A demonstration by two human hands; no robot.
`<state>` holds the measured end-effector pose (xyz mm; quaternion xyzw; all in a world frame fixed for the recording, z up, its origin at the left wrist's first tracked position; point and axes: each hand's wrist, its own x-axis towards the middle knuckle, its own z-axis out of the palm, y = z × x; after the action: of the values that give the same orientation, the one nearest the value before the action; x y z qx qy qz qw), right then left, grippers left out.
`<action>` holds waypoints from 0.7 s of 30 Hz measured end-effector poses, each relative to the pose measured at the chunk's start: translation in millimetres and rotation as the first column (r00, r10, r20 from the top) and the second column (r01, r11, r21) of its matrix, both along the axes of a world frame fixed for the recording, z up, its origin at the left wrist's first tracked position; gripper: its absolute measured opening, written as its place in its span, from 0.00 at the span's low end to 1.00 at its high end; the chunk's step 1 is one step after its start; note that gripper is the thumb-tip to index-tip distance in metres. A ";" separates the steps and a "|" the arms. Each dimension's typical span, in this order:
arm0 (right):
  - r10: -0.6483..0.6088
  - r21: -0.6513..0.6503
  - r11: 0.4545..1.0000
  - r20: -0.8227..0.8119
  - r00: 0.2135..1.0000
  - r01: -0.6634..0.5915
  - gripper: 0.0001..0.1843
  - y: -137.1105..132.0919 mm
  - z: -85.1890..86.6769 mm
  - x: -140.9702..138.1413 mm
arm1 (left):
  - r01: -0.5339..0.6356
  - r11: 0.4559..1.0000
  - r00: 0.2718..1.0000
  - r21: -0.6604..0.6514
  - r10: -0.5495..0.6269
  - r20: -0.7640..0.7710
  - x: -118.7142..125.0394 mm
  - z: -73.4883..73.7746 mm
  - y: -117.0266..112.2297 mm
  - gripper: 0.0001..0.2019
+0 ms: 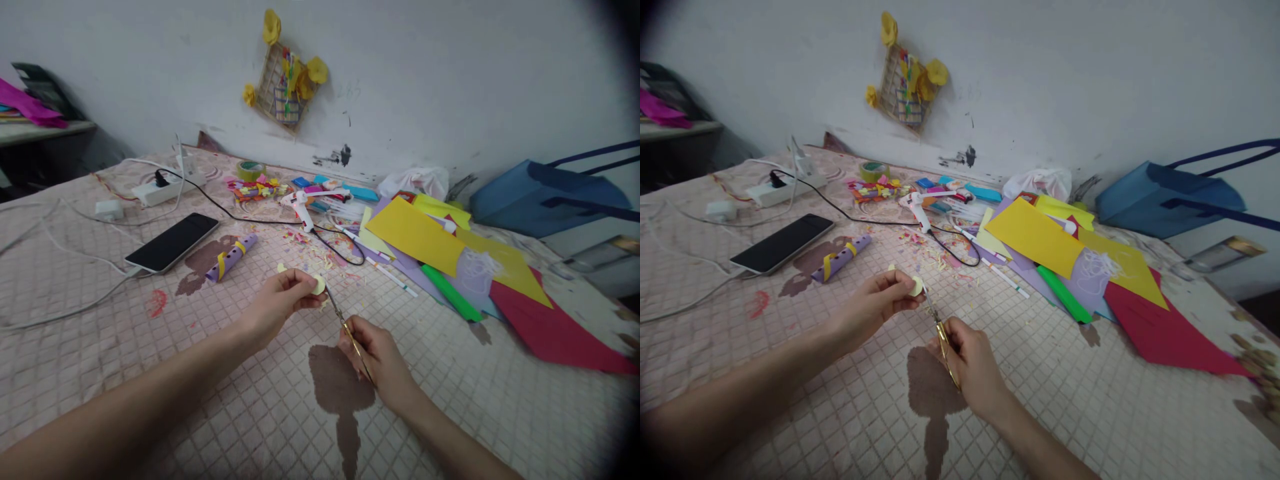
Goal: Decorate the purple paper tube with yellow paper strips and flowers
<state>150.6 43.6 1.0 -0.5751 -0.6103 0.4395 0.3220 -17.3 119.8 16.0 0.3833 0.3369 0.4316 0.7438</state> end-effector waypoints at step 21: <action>-0.019 -0.074 0.997 -0.141 0.990 0.008 0.21 1.0 3.5 -1.0 | 0.003 1.000 1.000 0.022 -0.003 -0.015 -1.8 -1.2 1.8 0.07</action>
<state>149.6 44.6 4.4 -0.5580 -0.5655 0.4990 0.3460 -19.1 121.6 14.8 0.3954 0.3371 0.4312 0.7376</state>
